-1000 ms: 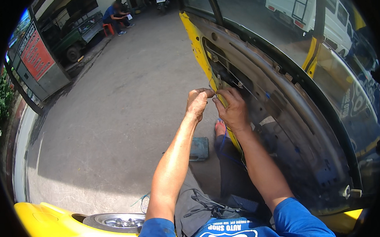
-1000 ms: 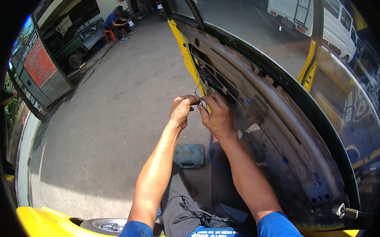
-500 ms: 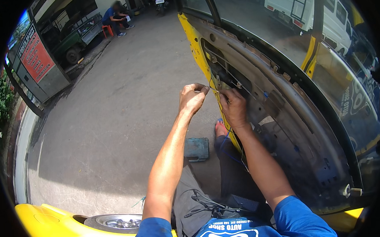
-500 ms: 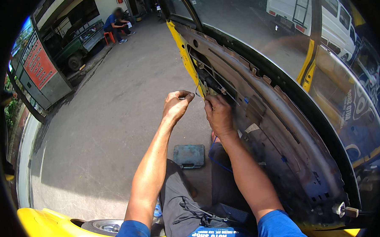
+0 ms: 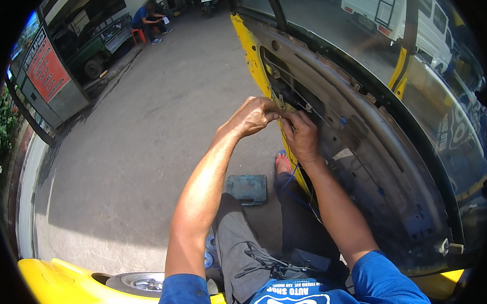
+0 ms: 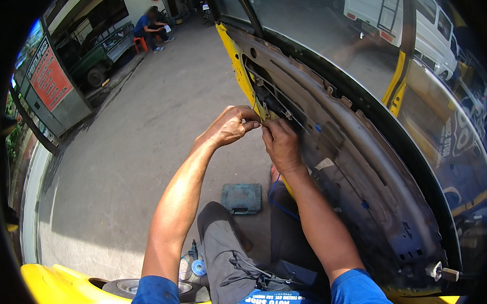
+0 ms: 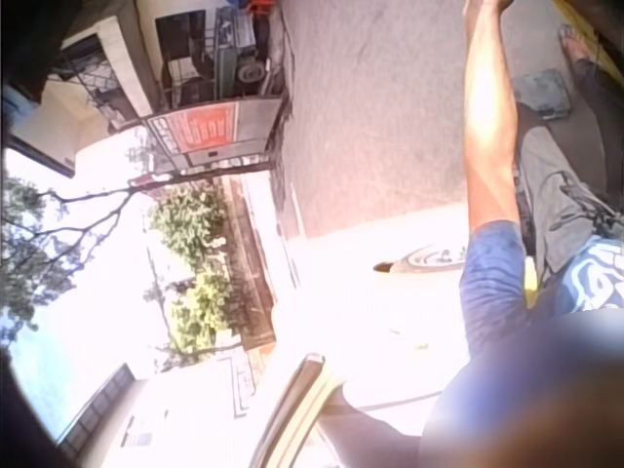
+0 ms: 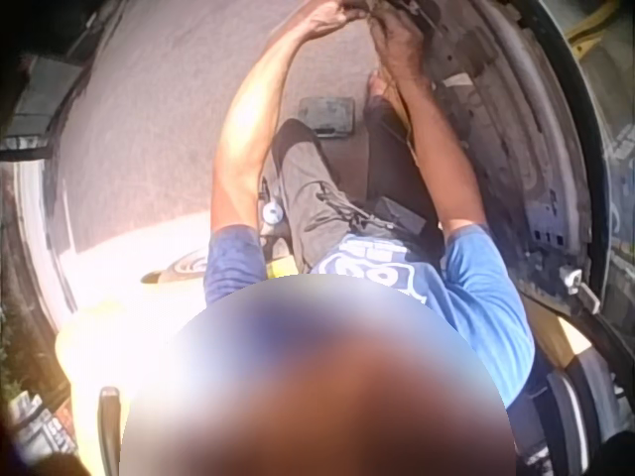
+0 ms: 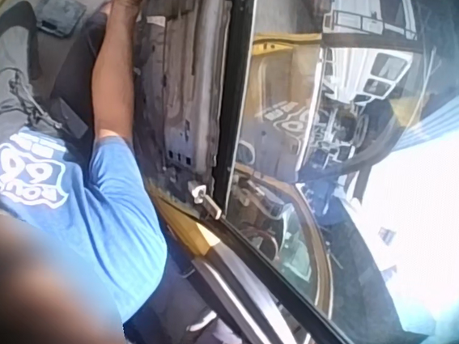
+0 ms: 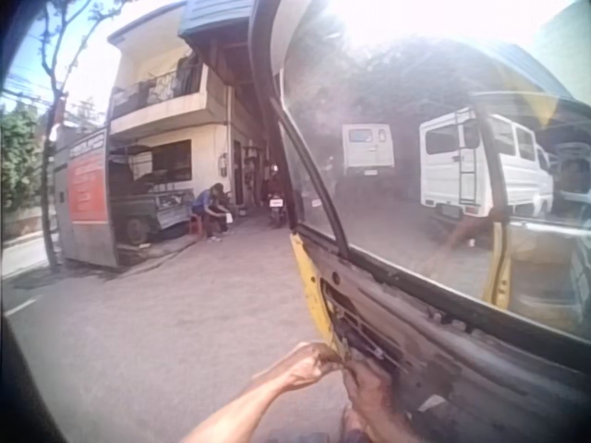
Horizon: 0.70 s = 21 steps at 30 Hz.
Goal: The person works on the interior wiring of a yellow car door. They strip wire insulation with pliers, twist wires together, and wrap connections with electrical tape while the door panel is removed.
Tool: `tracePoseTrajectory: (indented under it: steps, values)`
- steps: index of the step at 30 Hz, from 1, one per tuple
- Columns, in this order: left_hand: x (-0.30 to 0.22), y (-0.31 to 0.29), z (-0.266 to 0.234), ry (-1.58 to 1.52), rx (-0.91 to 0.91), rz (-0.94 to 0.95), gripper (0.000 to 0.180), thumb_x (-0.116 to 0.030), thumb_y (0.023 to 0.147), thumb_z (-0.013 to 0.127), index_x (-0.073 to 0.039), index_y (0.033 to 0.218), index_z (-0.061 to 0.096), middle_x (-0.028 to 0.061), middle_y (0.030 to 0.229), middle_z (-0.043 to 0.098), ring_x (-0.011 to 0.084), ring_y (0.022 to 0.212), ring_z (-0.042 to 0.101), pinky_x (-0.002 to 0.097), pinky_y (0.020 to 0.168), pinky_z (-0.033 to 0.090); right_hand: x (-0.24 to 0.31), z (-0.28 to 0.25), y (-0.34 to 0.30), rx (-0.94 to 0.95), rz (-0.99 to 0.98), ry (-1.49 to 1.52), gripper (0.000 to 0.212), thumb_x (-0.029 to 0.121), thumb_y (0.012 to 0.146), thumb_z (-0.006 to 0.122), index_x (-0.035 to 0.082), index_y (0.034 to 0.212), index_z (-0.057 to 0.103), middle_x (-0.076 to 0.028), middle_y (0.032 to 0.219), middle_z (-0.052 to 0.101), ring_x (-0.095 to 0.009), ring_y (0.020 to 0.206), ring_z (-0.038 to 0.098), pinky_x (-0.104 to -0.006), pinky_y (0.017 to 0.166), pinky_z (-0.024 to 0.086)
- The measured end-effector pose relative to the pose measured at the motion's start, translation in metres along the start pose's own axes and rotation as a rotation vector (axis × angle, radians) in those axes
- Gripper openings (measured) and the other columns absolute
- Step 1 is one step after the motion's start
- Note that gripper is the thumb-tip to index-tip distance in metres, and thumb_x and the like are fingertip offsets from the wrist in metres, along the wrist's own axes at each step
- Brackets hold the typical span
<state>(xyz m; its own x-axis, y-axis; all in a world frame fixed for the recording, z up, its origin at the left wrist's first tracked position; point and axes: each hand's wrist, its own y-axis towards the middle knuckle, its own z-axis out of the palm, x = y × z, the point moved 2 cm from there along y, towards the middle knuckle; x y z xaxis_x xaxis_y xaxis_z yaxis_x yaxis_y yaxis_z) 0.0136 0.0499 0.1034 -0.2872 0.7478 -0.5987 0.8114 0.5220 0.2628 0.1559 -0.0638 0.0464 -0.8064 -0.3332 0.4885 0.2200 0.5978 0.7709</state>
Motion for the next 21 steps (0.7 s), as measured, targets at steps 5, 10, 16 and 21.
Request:
tracePoseTrajectory:
  steps: [5, 10, 16, 21]
  values:
    - [0.005, 0.000, 0.004, 0.044, -0.022, 0.032, 0.020, -0.012, 0.094, 0.072, 0.001, 0.109, 0.077, 0.0198, 0.107, 0.076, 0.0382, 0.100, 0.072, 0.0466, 0.090, 0.056, 0.001, 0.002, 0.001, 0.027, 0.001, 0.013, 0.012, 0.005, 0.093, 0.072, 0.001, 0.105, 0.070, -0.018, 0.099, 0.070, -0.039, 0.091, 0.069, -0.0465, 0.080, 0.056]
    - [0.011, 0.001, 0.006, 0.057, -0.012, 0.067, 0.018, -0.009, 0.091, 0.072, 0.001, 0.106, 0.077, 0.0189, 0.107, 0.076, 0.0381, 0.101, 0.071, 0.0462, 0.091, 0.056, 0.002, 0.004, 0.003, 0.099, 0.079, 0.055, 0.012, 0.006, 0.094, 0.071, 0.000, 0.104, 0.069, -0.019, 0.098, 0.069, -0.041, 0.093, 0.068, -0.0475, 0.082, 0.055]
    - [0.016, -0.001, 0.004, 0.147, -0.040, 0.226, 0.015, -0.009, 0.090, 0.074, 0.000, 0.102, 0.078, 0.0171, 0.100, 0.074, 0.0369, 0.101, 0.068, 0.0475, 0.091, 0.055, -0.007, 0.009, 0.009, 0.243, 0.093, 0.034, 0.013, 0.009, 0.096, 0.067, 0.000, 0.105, 0.068, -0.021, 0.097, 0.068, -0.042, 0.097, 0.067, -0.0488, 0.086, 0.053]
    - [0.020, -0.003, 0.006, 0.129, -0.062, 0.272, 0.017, -0.010, 0.090, 0.075, 0.001, 0.102, 0.077, 0.0176, 0.100, 0.073, 0.0375, 0.100, 0.068, 0.0480, 0.090, 0.055, -0.009, 0.010, 0.010, 0.249, 0.174, 0.094, 0.015, 0.011, 0.095, 0.068, -0.001, 0.104, 0.068, -0.021, 0.097, 0.069, -0.041, 0.094, 0.068, -0.0480, 0.084, 0.053]
